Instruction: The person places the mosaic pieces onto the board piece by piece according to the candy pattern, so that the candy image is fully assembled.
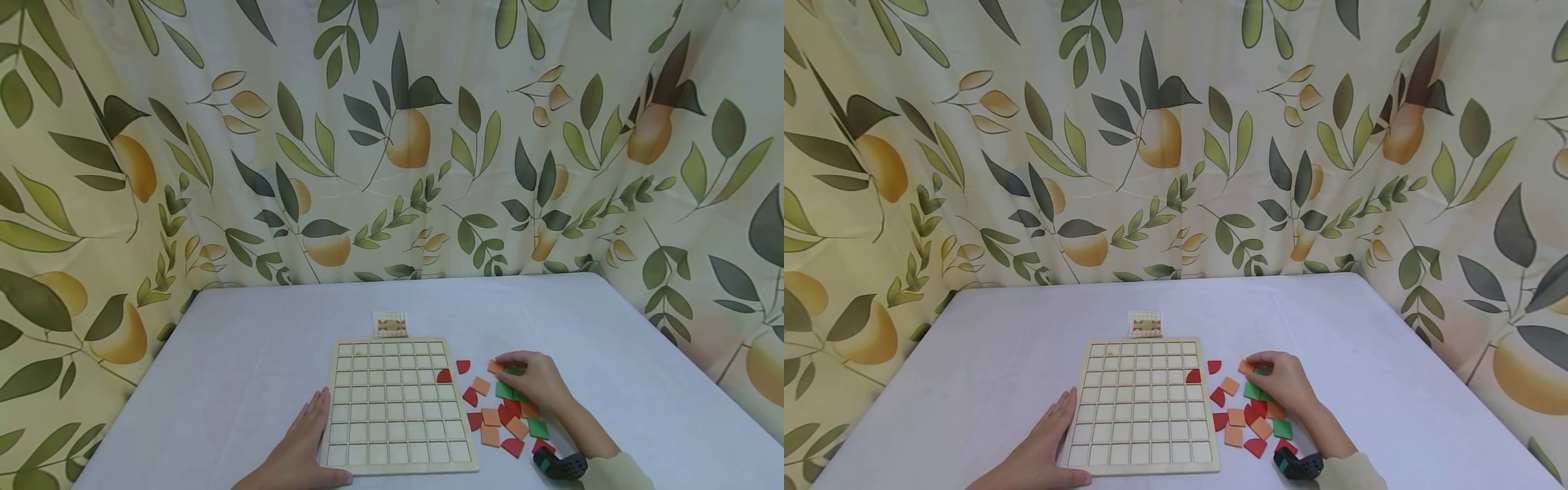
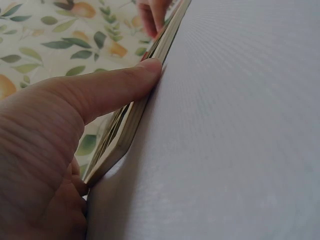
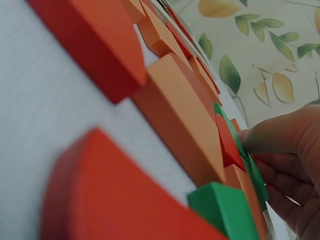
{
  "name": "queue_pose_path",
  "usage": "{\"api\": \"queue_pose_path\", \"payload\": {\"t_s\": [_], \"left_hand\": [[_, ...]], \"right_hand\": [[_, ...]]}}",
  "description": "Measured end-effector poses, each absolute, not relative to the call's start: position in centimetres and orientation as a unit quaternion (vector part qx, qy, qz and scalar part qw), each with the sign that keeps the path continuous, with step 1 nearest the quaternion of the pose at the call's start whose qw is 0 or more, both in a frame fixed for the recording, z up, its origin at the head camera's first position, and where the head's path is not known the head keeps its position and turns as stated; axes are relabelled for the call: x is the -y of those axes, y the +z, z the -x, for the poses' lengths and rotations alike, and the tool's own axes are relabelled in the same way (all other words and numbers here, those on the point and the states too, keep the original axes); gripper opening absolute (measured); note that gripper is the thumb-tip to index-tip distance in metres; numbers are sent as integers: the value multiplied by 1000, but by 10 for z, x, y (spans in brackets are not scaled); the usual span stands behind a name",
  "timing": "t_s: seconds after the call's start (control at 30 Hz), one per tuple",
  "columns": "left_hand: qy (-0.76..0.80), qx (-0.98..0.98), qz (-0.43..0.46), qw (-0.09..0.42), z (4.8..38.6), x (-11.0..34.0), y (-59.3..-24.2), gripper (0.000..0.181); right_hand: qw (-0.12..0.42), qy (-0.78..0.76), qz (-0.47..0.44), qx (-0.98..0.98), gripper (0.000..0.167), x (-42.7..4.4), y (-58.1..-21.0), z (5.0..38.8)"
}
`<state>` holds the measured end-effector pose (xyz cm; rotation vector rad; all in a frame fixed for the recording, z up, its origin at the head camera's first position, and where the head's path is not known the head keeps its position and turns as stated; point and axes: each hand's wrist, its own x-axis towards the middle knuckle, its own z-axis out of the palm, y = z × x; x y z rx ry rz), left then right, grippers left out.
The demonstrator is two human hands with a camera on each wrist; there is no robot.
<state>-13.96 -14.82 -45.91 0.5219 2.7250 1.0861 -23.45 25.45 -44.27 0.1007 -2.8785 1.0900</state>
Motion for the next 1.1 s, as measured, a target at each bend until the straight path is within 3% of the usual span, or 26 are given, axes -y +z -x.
{"api": "queue_pose_path", "payload": {"t_s": [1.1], "left_hand": [[375, -907, -176, 81, 139, 148, -458, 131]], "right_hand": [[0, 408, -119, 905, 25, -222, -433, 226]]}}
